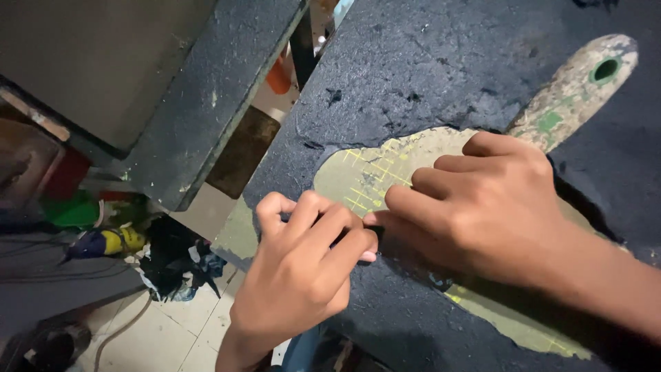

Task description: Using a putty knife or scraper to remove thick ink residue from a flat work surface.

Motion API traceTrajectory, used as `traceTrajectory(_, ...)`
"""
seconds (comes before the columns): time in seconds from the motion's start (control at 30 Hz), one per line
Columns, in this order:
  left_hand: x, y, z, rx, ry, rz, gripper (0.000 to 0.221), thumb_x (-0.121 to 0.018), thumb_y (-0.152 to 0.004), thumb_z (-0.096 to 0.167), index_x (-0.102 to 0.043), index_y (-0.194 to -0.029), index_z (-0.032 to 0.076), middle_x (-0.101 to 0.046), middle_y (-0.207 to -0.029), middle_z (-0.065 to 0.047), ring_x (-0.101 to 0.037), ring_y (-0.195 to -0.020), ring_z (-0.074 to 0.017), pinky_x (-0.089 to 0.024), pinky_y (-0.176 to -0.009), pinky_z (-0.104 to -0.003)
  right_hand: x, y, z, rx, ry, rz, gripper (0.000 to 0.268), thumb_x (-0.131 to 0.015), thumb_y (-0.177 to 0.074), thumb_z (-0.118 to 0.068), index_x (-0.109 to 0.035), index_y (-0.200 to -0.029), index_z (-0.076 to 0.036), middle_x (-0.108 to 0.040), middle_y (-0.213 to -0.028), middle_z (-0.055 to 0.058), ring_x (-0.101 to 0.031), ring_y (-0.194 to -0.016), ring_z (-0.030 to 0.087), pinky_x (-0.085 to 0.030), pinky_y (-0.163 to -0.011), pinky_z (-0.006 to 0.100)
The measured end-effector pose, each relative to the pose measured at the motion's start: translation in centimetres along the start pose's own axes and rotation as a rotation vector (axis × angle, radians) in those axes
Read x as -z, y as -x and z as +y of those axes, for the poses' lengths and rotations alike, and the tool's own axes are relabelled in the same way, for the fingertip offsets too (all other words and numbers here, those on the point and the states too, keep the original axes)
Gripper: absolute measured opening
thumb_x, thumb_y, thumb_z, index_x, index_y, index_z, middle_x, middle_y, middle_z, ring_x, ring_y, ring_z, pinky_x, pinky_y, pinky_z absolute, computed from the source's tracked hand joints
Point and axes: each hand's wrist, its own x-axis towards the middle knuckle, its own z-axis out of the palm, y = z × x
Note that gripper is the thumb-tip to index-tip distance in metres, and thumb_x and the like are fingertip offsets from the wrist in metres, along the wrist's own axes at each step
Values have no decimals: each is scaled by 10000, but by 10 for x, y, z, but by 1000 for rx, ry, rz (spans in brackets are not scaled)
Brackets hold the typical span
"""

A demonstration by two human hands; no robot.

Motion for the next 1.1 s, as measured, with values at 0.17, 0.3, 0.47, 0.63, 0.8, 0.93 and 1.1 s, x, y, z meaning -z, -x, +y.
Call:
traceTrajectory(0.17, 1, 2, -1, 16, 20, 6, 262, -542, -931, -83, -579, -883, 172, -627, -912, 26, -524, -849, -237, -240, -791, -401, -7, 4, 8, -87, -189, -18, 492, -679, -1050, -460, -526, -653, -214, -481, -489, -48, -445, -413, 163, -366, -492, 332)
traceTrajectory(0.3, 1, 5, 0, 29, 43, 19, 279, -544, -936, -93, -585, -886, 178, -641, -939, 48, -532, -870, -237, -237, -796, -406, -10, 3, 11, -111, -294, -76, 489, -655, -1024, -496, -541, -632, -227, -506, -468, -56, -454, -391, 144, -325, -497, 330)
traceTrajectory(0.47, 0, 7, -1, 24, 29, 34, 270, -589, -931, -87, -589, -885, 179, -645, -954, 26, -517, -875, -248, -242, -797, -408, 9, -6, 21, -137, -240, -89, 468, -672, -1029, -507, -596, -651, -243, -562, -482, -55, -527, -401, 144, -433, -508, 342)
traceTrajectory(0.63, 2, 6, 0, 19, 32, 47, 238, -575, -977, -51, -589, -883, 167, -638, -923, -2, -516, -884, -258, -270, -820, -426, 9, -7, 29, -38, 2, 6, 565, -717, -1108, -563, -571, -647, -271, -542, -513, -78, -494, -441, 125, -457, -527, 339)
traceTrajectory(0.8, -1, 8, -1, 26, 49, 44, 262, -574, -937, -80, -596, -884, 175, -648, -945, 14, -535, -910, -253, -275, -828, -425, -13, -1, 15, -75, -77, 48, 551, -721, -1072, -490, -502, -643, -223, -477, -504, -54, -452, -443, 164, -338, -515, 325)
traceTrajectory(0.93, -1, 7, 2, 30, 58, 70, 275, -576, -949, -76, -621, -865, 182, -649, -927, 21, -542, -908, -244, -266, -809, -416, -11, -6, 9, -39, -53, -1, 544, -689, -1085, -513, -520, -653, -229, -498, -481, -52, -487, -422, 165, -344, -490, 343)
traceTrajectory(1.1, 4, 3, 2, -36, 114, 232, 251, -565, -969, 7, -666, -861, 210, -628, -824, 50, -526, -808, -217, -225, -805, -399, -11, -8, 3, 18, 64, -59, 496, -675, -1100, -548, -551, -722, -252, -543, -497, -70, -524, -436, 129, -355, -477, 315)
